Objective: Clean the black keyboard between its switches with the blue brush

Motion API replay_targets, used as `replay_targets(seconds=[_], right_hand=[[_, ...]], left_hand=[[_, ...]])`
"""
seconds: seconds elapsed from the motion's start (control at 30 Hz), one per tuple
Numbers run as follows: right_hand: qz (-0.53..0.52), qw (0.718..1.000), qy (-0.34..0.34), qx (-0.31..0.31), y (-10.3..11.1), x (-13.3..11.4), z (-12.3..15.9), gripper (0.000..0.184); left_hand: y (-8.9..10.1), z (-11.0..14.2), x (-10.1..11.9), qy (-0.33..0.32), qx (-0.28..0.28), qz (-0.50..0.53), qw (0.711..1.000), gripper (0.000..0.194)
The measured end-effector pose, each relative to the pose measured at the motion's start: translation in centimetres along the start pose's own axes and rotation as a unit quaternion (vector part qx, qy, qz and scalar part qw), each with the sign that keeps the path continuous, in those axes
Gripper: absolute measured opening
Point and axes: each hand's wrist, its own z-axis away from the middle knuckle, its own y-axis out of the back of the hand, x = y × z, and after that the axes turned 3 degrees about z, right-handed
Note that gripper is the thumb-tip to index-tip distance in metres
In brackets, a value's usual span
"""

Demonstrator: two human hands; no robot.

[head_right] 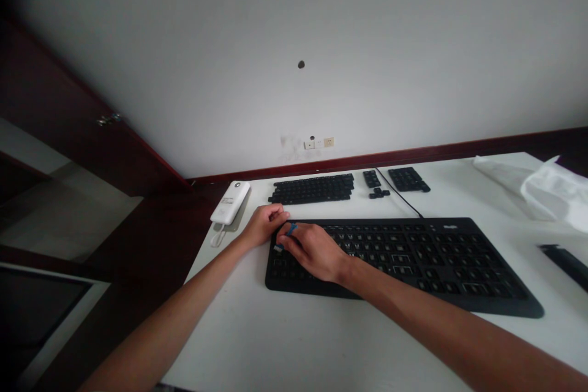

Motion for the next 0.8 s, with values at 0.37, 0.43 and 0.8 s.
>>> replay_targets(seconds=[0.37, 0.43, 0.8], right_hand=[[0.007, 1.000, 0.000, -0.004, -0.17, 0.22, 0.04, 0.031], [0.009, 1.000, -0.001, -0.004, -0.18, 0.22, 0.01, 0.030], [0.018, 1.000, -0.002, -0.007, -0.05, 0.04, 0.00, 0.029]], left_hand=[[-0.08, -0.06, -0.23, 0.004, 0.000, -0.002, 1.000, 0.046], [-0.09, -0.05, -0.22, 0.003, 0.000, -0.003, 1.000, 0.046], [-0.09, -0.05, -0.18, 0.000, 0.001, 0.002, 1.000, 0.046]])
